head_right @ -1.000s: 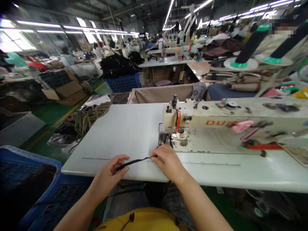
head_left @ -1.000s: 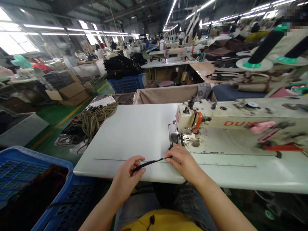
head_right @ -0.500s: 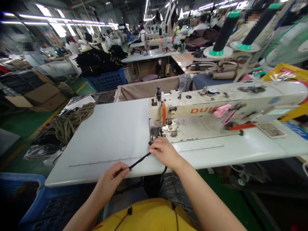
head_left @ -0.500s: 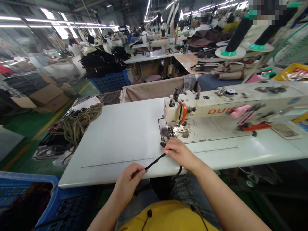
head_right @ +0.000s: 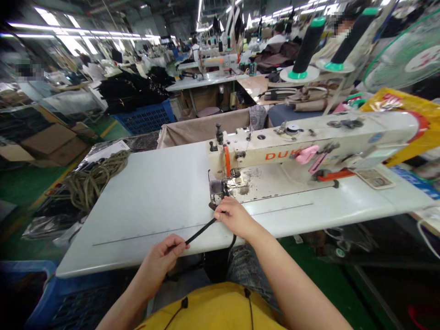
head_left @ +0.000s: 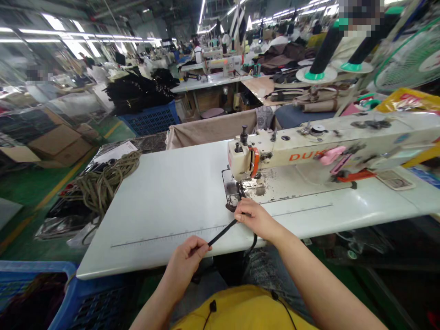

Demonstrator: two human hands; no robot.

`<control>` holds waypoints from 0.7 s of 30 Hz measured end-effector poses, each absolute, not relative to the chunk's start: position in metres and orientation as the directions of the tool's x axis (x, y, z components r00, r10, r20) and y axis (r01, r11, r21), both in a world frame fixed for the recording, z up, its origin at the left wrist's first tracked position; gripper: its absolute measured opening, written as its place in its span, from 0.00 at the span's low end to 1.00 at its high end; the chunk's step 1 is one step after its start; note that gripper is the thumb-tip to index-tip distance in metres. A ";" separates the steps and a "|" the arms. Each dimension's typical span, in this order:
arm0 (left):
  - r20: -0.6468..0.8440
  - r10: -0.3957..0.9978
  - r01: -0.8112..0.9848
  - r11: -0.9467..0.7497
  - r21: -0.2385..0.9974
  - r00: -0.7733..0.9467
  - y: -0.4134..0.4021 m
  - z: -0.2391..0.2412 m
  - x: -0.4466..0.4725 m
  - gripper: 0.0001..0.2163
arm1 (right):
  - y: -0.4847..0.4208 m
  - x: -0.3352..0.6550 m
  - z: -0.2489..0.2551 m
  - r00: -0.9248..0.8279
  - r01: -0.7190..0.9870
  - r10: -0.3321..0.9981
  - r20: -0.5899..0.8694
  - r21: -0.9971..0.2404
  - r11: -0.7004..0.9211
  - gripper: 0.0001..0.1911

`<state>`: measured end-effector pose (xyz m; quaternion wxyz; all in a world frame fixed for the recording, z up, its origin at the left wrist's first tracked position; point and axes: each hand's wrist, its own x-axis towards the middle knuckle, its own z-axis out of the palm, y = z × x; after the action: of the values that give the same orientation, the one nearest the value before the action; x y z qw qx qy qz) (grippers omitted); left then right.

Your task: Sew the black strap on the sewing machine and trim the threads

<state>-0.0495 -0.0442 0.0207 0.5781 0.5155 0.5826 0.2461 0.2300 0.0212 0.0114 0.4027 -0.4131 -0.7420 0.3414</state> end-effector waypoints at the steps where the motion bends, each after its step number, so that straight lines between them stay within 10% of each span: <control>1: -0.441 0.871 0.299 0.370 0.879 0.218 -0.045 0.021 -0.048 0.26 | 0.021 0.232 0.012 -0.335 0.335 0.887 0.317 -0.840 0.427 0.25; 12: -0.252 0.623 0.281 0.054 0.958 0.740 -0.032 0.045 -0.009 0.12 | -0.008 0.247 0.041 -0.178 0.318 0.936 0.305 -0.882 0.348 0.13; 16: -0.280 0.560 0.323 0.024 0.946 0.780 -0.030 0.049 0.012 0.10 | -0.040 0.248 0.028 0.133 0.249 0.991 -0.032 -0.966 -0.065 0.21; 21: -0.275 0.480 0.308 0.011 0.951 0.833 -0.033 0.042 0.035 0.09 | -0.084 0.247 0.022 -0.124 -0.047 0.935 -0.331 -0.940 -0.339 0.29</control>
<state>0.0346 -0.0326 0.0425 0.6531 0.7000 0.2813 0.0659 0.2475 -0.0839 0.0221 0.3948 -0.5310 -0.4181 0.6223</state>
